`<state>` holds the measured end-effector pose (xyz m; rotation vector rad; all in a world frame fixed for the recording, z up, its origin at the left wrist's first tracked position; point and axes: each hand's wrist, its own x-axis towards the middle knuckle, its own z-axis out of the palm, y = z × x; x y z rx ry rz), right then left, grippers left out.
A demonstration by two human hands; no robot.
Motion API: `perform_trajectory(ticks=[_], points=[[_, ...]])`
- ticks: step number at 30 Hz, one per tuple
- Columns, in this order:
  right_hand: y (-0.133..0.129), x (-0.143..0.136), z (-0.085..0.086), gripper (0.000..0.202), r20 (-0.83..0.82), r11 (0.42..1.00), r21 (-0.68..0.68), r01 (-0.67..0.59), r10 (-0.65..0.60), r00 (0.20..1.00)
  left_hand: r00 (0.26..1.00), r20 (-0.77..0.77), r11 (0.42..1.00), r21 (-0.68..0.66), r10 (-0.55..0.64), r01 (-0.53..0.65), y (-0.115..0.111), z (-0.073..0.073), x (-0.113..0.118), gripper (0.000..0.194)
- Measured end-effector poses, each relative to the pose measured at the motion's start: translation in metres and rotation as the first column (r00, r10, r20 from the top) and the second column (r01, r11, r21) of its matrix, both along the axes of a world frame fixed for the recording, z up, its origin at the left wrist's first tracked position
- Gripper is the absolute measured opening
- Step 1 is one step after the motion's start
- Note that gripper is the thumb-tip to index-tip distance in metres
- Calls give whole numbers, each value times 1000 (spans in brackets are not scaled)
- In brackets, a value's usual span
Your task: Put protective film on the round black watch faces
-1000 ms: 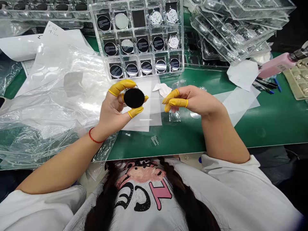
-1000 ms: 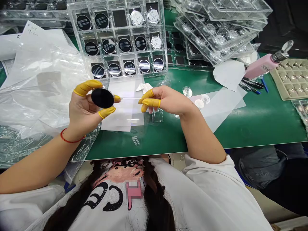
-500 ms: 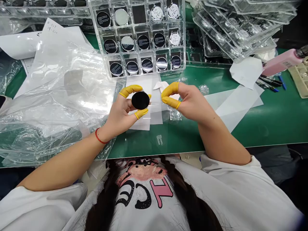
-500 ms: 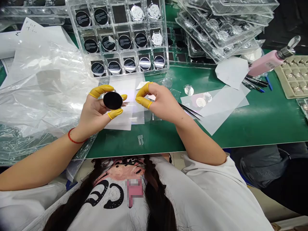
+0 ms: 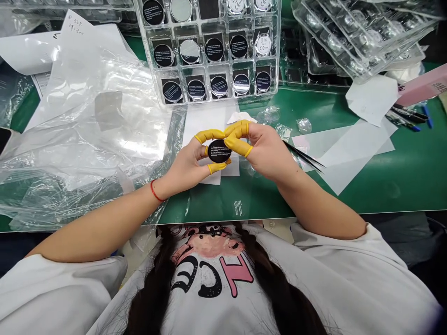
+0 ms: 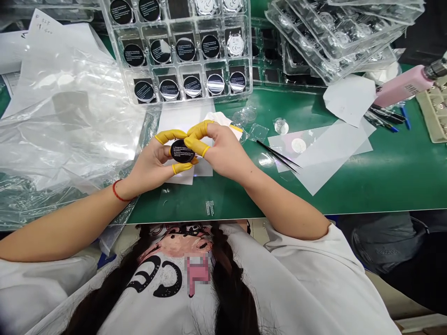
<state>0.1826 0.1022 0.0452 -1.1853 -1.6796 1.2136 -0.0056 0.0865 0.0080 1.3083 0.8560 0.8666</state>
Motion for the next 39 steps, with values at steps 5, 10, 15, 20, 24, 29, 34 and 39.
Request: perform_trajectory(ticks=[5, 10, 15, 20, 24, 29, 34, 39], points=[[1, 1, -1, 21, 35, 1000, 13, 4, -5, 999, 1000, -6, 1000, 9, -5, 5, 0, -2, -1, 56], [1, 1, -1, 15, 54, 999, 31, -11, 9, 998, 1000, -13, 1000, 15, -11, 11, 0, -1, 0, 58], [0, 1, -1, 12, 84, 996, 90, -9, 2, 996, 1000, 14, 999, 43, -20, 20, 0, -3, 0, 55], [0, 1, -2, 11, 113, 991, 135, 2, -17, 993, 999, 31, 997, 77, -16, 14, 2, -6, 1, 57], [0, 2, -3, 10, 123, 988, 151, 8, -27, 992, 999, 34, 998, 65, -24, 22, 1, -6, 0, 56], [-2, 0, -6, 10, 154, 987, 162, -8, -17, 988, 1000, 9, 999, 45, -23, 22, 0, -3, 0, 55], [4, 10, 0, 15, 377, 941, 331, -62, -72, 924, 1000, 4, 999, -27, 19, -19, 1, -2, 2, 57], [24, 52, -12, 28, 833, 965, 264, -10, -223, 507, 995, -77, 990, -124, 57, -67, 5, -6, 2, 58]])
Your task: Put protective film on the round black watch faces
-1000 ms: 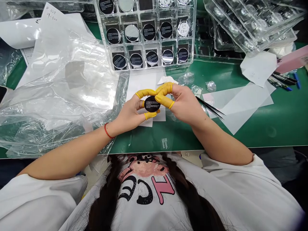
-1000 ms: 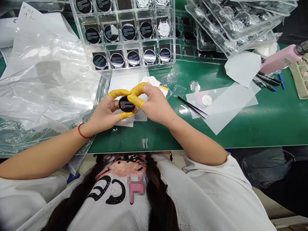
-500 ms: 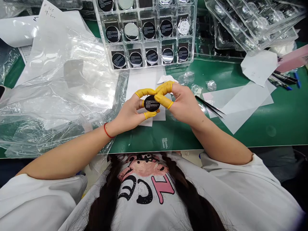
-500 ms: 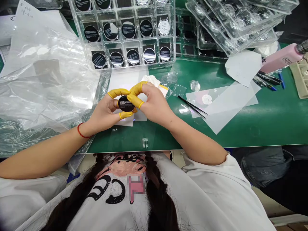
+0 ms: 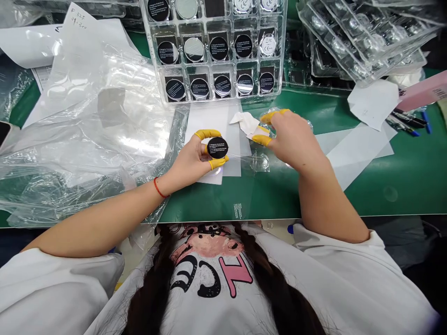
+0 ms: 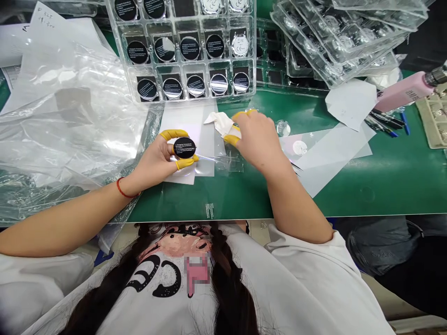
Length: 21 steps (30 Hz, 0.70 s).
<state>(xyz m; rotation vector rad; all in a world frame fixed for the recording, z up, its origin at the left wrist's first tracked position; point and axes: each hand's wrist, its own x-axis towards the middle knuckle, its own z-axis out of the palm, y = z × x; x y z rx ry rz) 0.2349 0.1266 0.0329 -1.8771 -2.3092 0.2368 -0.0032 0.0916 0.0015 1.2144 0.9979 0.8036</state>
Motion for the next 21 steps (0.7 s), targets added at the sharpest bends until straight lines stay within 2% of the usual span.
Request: perform_trajectory(ticks=[2, 5, 7, 9, 10, 12, 15, 17, 21], points=[[7, 15, -12, 31, 79, 996, -48, 76, -72, 994, 1000, -11, 1000, -3, -3, 3, 1, -2, -1, 58], [12, 25, -20, 20, 24, 994, -66, 85, -84, 996, 1000, -24, 1000, 14, 0, 1, 2, -3, -1, 58], [11, 22, -14, 17, -38, 992, -27, 123, -124, 992, 999, -46, 1000, 25, 4, -3, 2, -4, -1, 57], [3, 11, -4, 15, -146, 985, 102, 141, -126, 981, 998, -58, 1000, 29, -5, 7, 1, -5, 0, 57], [-3, 3, 0, 14, -215, 976, 181, 121, -80, 973, 998, -56, 999, 31, -14, 16, 1, -5, 0, 57], [-18, -17, 3, 18, -314, 956, 294, -14, 111, 943, 999, -39, 999, 40, -23, 24, 2, -5, 0, 56], [-37, -44, -8, 21, -280, 900, 342, -271, 373, 884, 1000, -30, 996, 94, -2, 5, 2, -3, 1, 52], [-39, -55, -21, 22, -197, 870, 363, -333, 421, 885, 999, -42, 992, 127, 11, -5, 3, -3, 1, 49], [-19, -59, -38, 22, -145, 861, 417, -292, 381, 913, 996, -83, 992, 121, -7, 17, 4, -9, -1, 49]])
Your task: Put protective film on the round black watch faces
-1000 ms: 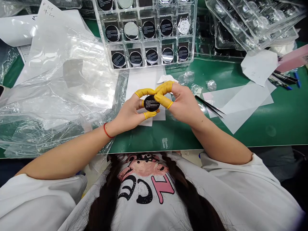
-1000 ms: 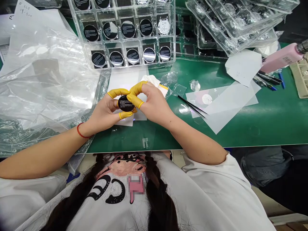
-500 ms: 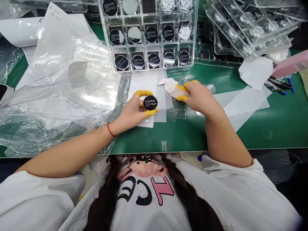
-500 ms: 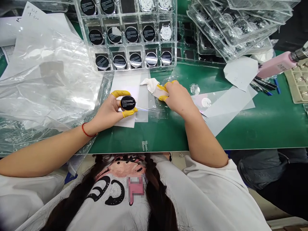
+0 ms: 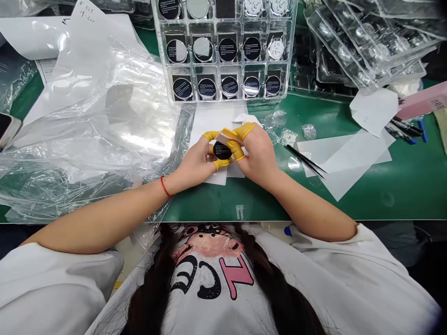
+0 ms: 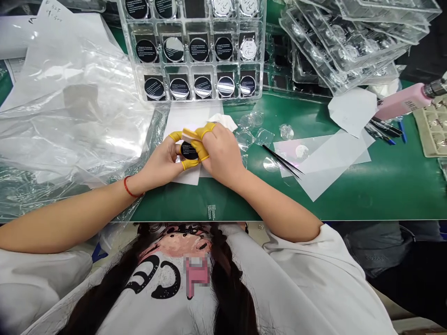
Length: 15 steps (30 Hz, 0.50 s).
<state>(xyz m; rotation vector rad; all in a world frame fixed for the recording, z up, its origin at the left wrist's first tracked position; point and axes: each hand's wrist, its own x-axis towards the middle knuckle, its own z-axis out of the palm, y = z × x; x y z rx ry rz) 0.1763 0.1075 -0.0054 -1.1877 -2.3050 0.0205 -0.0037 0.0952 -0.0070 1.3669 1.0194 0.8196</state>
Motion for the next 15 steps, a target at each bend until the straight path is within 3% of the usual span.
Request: perform_trajectory(ticks=[4, 8, 15], points=[[17, 3, 10, 17, -26, 997, -82, -3, 1, 1000, 1000, 22, 998, -55, -11, 12, 2, -1, 0, 55], [12, 6, 30, 24, -7, 978, -205, 35, -37, 999, 997, 76, 996, -93, -6, 13, 3, 6, 1, 55], [-12, 8, 28, 30, 147, 991, -130, 12, 7, 989, 998, 54, 999, -38, -27, 29, 3, 2, 0, 56]])
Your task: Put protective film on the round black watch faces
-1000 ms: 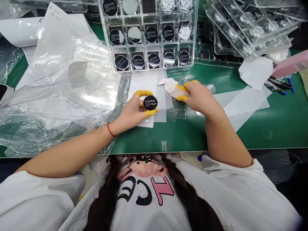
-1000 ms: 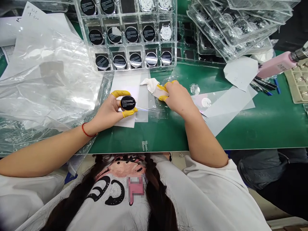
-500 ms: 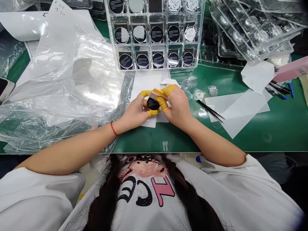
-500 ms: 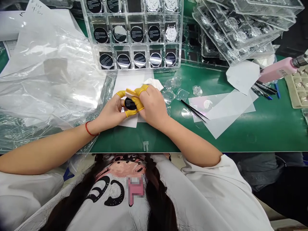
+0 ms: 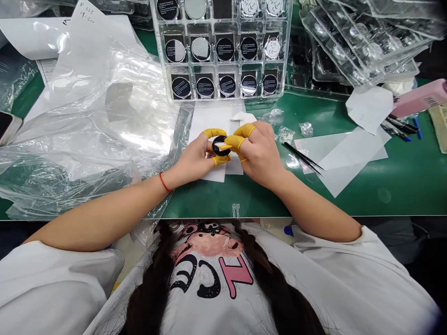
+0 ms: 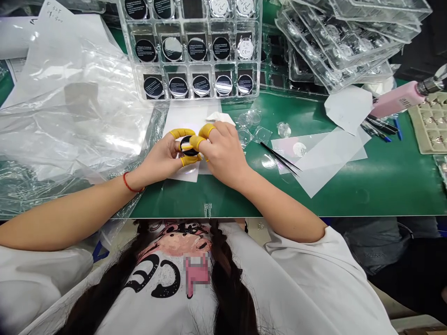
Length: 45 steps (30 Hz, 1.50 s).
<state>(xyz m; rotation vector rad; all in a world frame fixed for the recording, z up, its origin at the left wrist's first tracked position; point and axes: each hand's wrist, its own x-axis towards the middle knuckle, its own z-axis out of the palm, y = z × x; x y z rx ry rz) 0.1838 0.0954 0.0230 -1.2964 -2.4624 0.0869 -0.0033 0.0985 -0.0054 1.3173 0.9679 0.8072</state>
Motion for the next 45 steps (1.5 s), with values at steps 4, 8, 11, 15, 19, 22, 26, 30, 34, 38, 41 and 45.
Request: perform_trajectory(ticks=[4, 8, 11, 15, 19, 22, 26, 30, 34, 38, 41, 45], points=[[-10, 1, -5, 31, 5, 999, 43, -32, 32, 999, 997, -72, 1000, 10, 19, -19, 0, 1, -1, 58], [-18, 3, -9, 31, -7, 994, 97, -47, 48, 999, 999, -50, 1000, -31, 2, -4, 0, 5, 0, 61], [-24, 3, -12, 32, -19, 996, 82, -44, 46, 999, 1000, 4, 998, -56, 6, -6, -1, 7, 1, 60], [-29, 4, -13, 30, -1, 998, 56, -12, 12, 1000, 999, 33, 999, -29, 18, -17, -1, 7, 2, 59], [-21, 7, -4, 25, -105, 997, 78, 9, 0, 994, 1000, 7, 999, -47, 20, -20, -1, 8, 2, 58], [-10, 3, 2, 25, -86, 997, 47, 65, -61, 994, 1000, -4, 1000, -11, 10, -10, 1, 7, 2, 55], [-7, -3, -1, 31, 7, 997, 72, 35, -35, 999, 1000, 3, 1000, -2, 12, -12, 0, 6, 2, 55], [-20, 2, -9, 36, 28, 988, 152, -15, 11, 1000, 999, -44, 1000, -5, 3, -3, -1, 7, 1, 56], [-33, 5, -15, 33, -10, 994, 112, 2, -1, 1000, 1000, -9, 1000, -7, -5, 5, 0, 4, 0, 58], [-31, 8, -12, 26, -129, 999, 45, -9, 14, 992, 1000, 13, 1000, -28, -7, 7, 1, 3, 0, 60], [-15, 26, -11, 24, -350, 987, -140, 82, -127, 928, 1000, 22, 997, -72, -7, 9, 0, 5, 0, 61], [15, 62, -17, 35, -299, 863, -342, 372, -475, 828, 1000, -4, 996, -92, -18, 18, 0, 7, -1, 62]])
